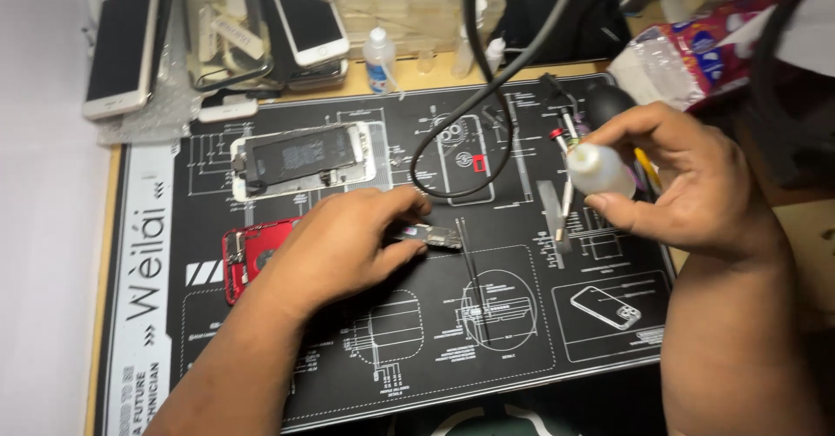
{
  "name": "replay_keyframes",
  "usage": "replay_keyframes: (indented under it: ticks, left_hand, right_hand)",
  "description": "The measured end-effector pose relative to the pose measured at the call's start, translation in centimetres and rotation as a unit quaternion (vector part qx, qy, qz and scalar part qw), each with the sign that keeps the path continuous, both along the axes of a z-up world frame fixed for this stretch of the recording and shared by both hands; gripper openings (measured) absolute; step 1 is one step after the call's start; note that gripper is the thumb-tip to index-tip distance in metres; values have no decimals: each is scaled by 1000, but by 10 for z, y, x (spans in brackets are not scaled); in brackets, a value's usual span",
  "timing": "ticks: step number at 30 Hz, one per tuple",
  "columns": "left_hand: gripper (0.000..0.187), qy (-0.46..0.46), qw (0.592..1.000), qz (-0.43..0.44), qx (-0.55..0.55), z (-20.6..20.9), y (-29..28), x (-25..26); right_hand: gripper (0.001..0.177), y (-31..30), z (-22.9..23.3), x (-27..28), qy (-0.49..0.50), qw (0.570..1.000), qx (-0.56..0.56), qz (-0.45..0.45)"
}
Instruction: The person uses tweezers to carefully remove a small component from the back of a red smartphone. They then apply a small amount of liquid from a bottle onto the component and use the tweezers to clean or adjust it on the work mat.
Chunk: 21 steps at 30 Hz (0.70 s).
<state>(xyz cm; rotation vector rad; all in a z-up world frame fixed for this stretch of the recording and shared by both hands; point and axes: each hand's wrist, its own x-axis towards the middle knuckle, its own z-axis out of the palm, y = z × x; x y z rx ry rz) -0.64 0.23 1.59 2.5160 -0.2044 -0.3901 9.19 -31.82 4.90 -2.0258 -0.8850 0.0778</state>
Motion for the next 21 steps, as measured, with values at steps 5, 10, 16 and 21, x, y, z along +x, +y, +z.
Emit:
replay_keyframes:
  ticks: [5, 10, 16, 21]
  left_hand:
    - [30, 0, 1000, -25, -14, 4, 4, -4]
    - [30, 54, 996, -71, 27, 14, -1, -8]
    - [35, 118, 991, -53, 16, 16, -12, -12]
    - [31, -2, 997, -61, 41, 5, -6, -14]
  right_hand:
    - [52, -8, -4, -30, -47, 991, -11, -123]
    - [42, 8, -32, -38, -65, 968, -57, -235]
    - [63, 28, -41, -12, -107, 951, -172, -234]
    - [70, 35, -57, 6, -132, 966, -105, -198]
